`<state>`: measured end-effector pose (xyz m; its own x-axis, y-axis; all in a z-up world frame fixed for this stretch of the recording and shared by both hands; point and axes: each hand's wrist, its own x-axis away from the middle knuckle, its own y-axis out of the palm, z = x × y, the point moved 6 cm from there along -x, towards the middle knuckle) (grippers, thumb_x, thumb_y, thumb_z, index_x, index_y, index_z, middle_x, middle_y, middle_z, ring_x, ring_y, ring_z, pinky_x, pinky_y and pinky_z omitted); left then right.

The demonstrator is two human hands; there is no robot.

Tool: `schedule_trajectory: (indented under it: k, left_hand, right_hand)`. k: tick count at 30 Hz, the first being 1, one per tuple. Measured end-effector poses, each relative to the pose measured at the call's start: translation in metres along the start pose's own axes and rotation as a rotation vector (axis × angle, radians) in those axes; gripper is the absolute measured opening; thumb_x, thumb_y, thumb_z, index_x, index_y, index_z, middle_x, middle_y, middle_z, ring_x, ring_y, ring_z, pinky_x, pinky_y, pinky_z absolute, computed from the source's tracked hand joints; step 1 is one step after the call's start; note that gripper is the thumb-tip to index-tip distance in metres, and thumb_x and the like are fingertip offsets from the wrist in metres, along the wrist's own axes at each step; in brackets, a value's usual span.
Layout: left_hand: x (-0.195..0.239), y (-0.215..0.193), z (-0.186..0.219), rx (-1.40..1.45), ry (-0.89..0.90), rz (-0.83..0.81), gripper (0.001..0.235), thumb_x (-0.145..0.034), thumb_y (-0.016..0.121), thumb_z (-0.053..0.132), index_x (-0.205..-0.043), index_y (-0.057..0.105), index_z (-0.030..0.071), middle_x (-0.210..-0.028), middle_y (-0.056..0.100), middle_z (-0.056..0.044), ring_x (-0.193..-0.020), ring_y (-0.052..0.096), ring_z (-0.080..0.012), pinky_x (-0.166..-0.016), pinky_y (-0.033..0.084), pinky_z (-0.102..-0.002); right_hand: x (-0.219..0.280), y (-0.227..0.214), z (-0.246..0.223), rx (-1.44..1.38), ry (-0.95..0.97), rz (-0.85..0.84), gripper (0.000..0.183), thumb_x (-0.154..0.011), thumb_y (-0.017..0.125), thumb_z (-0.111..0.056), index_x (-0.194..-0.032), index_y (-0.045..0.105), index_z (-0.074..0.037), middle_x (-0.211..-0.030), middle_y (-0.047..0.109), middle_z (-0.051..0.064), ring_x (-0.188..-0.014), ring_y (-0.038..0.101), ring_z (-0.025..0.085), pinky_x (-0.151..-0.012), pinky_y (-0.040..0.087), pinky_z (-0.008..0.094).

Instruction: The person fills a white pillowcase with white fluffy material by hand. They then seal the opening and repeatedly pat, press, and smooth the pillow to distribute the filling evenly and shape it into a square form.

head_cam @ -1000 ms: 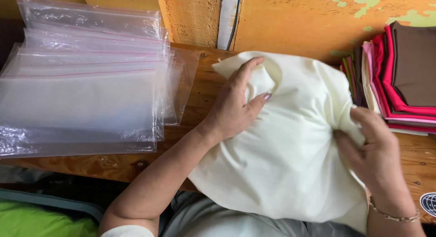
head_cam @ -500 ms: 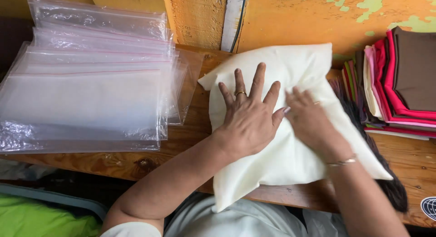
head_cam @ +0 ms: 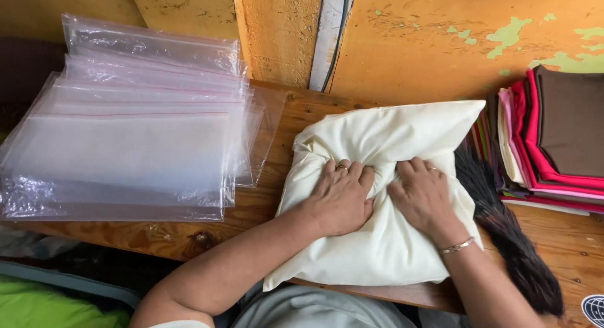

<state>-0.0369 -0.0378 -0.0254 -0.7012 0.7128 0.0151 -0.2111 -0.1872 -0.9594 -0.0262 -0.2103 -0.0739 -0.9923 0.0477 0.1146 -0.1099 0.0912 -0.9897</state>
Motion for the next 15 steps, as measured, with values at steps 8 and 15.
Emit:
schedule_trajectory:
  k: [8,15]
  left_hand:
    - [-0.017,0.005,-0.035,-0.188,-0.034,0.568,0.076,-0.074,0.051,0.039,-0.138,0.036,-0.001,-0.148,0.027,-0.021,-0.140,0.012,-0.0449,-0.111,0.003,-0.066]
    - [0.049,-0.083,-0.007,-0.228,0.080,0.672,0.077,-0.056,0.078,0.064,-0.099,0.054,0.005,-0.124,0.039,-0.018,-0.126,0.032,-0.0397,-0.103,0.018,-0.075]
  right_hand:
    - [0.085,-0.037,-0.064,0.198,-0.212,0.201,0.048,-0.083,0.048,-0.044,-0.119,0.053,-0.012,-0.096,0.063,0.010,-0.086,0.063,0.036,-0.075,0.046,0.049]
    - [0.072,-0.082,0.026,-0.289,-0.052,-0.244,0.066,-0.062,0.081,-0.040,-0.124,0.063,-0.028,-0.128,0.057,-0.005,-0.113,0.060,0.011,-0.097,0.040,0.023]
